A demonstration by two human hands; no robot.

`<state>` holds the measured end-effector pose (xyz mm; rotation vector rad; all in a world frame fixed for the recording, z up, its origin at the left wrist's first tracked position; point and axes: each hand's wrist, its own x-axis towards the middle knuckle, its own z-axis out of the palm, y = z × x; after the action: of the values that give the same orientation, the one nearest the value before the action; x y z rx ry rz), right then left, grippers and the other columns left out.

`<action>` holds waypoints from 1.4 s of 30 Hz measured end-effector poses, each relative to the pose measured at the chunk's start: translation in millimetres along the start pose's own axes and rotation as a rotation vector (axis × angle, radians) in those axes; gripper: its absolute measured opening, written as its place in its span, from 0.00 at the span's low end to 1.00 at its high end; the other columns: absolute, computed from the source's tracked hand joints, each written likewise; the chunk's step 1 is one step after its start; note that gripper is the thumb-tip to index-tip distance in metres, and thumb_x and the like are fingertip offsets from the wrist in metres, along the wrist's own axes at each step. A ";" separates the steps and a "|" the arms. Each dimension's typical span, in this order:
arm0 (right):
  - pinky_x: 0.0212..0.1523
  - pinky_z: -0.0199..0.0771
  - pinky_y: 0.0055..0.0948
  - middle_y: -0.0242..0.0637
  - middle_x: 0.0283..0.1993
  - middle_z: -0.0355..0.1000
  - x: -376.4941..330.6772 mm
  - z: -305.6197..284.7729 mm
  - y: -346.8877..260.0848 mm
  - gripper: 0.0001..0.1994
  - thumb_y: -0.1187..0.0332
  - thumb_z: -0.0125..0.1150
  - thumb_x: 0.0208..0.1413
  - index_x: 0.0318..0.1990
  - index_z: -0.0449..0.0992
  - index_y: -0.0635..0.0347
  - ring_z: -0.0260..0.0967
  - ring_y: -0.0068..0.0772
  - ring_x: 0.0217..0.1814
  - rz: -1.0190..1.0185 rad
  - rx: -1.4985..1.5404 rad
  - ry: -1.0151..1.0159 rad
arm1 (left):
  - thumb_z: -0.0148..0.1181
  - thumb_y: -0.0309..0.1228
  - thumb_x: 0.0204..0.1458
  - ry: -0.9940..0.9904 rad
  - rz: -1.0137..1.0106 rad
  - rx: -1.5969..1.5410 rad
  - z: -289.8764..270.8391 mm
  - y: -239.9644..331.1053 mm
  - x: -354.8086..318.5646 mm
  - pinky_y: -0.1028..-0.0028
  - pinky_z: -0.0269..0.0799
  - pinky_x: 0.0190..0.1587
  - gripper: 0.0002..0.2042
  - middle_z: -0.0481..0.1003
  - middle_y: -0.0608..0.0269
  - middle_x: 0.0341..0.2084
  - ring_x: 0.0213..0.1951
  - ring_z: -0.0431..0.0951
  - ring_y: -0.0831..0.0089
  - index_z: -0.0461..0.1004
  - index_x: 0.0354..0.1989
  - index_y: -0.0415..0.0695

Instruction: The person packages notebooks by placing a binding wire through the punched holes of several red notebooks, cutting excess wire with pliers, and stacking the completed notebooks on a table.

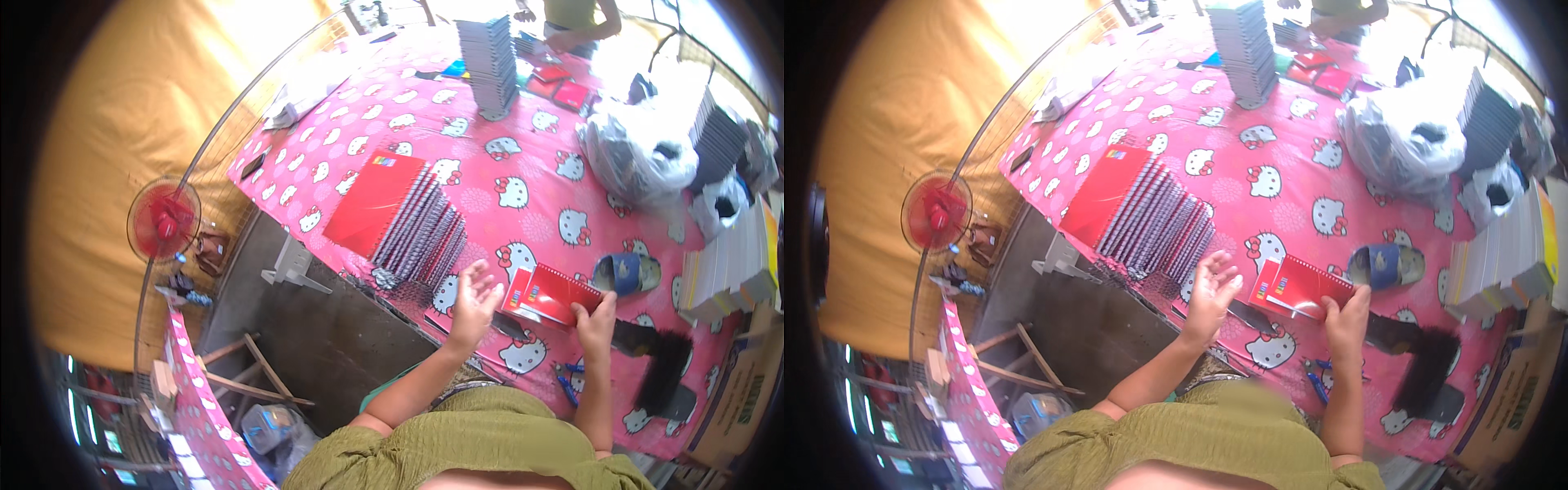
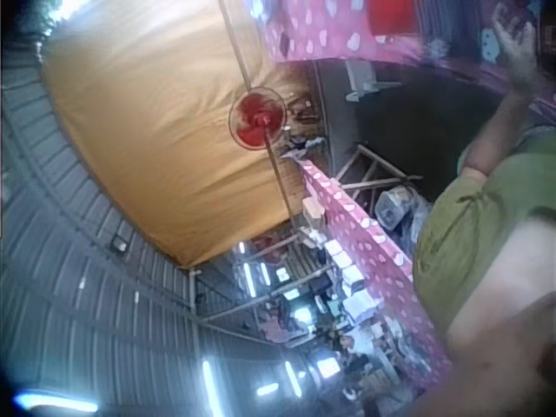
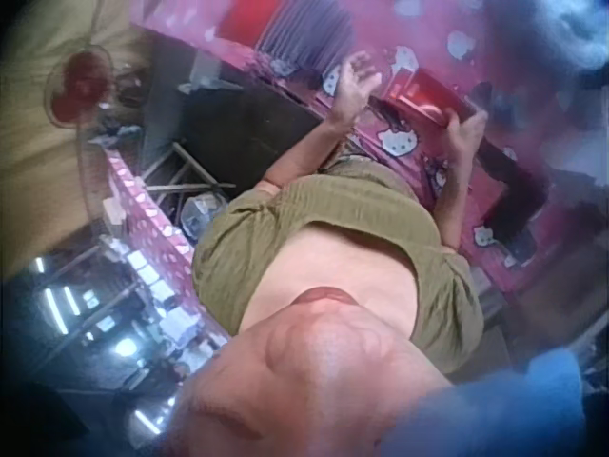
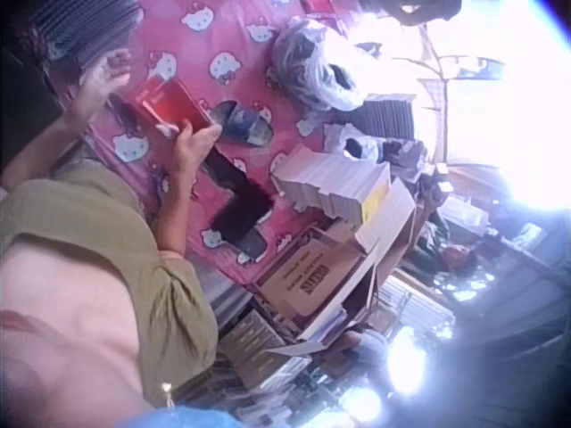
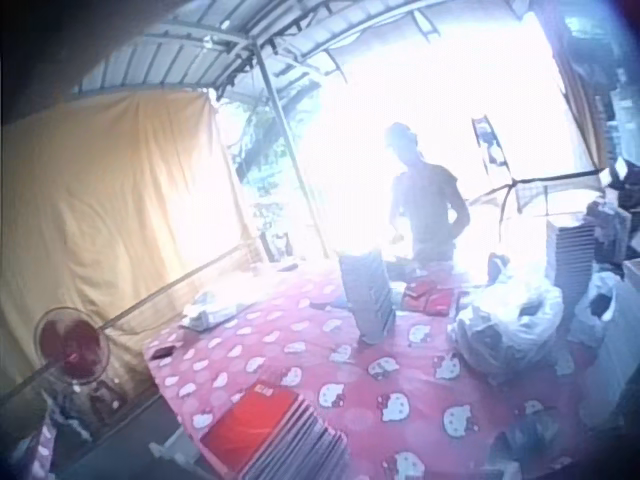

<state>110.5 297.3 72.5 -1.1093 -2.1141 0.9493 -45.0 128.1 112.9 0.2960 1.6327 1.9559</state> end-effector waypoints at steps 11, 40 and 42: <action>0.34 0.66 0.20 0.32 0.35 0.61 -14.2 38.9 -8.7 0.14 0.84 0.55 0.54 0.35 0.56 0.58 0.57 0.19 0.36 -0.130 0.690 -0.295 | 0.56 0.12 0.44 -0.260 0.372 0.455 13.2 -43.0 1.0 0.63 0.47 0.68 0.46 0.47 0.51 0.66 0.68 0.48 0.57 0.36 0.70 0.48; 0.41 0.69 0.34 0.43 0.38 0.68 -21.1 -110.4 3.5 0.11 0.77 0.57 0.52 0.44 0.75 0.62 0.69 0.41 0.38 0.026 -0.340 -0.070 | 0.65 0.43 0.48 -0.235 0.773 0.919 50.1 -15.7 3.4 0.50 0.28 0.64 0.09 0.77 0.76 0.31 0.48 0.70 0.73 0.77 0.31 0.53; 0.37 0.69 0.27 0.39 0.35 0.70 -15.0 -90.6 -27.0 0.10 0.79 0.59 0.50 0.41 0.77 0.63 0.70 0.31 0.34 -0.090 -0.029 -0.184 | 0.67 0.46 0.45 -0.243 0.760 0.906 48.0 -14.7 1.9 0.50 0.28 0.64 0.11 0.77 0.79 0.28 0.44 0.70 0.75 0.78 0.28 0.53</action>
<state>172.7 303.0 145.0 -0.9640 -2.3106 1.0148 -18.0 170.3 109.5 1.6185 2.3377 1.3574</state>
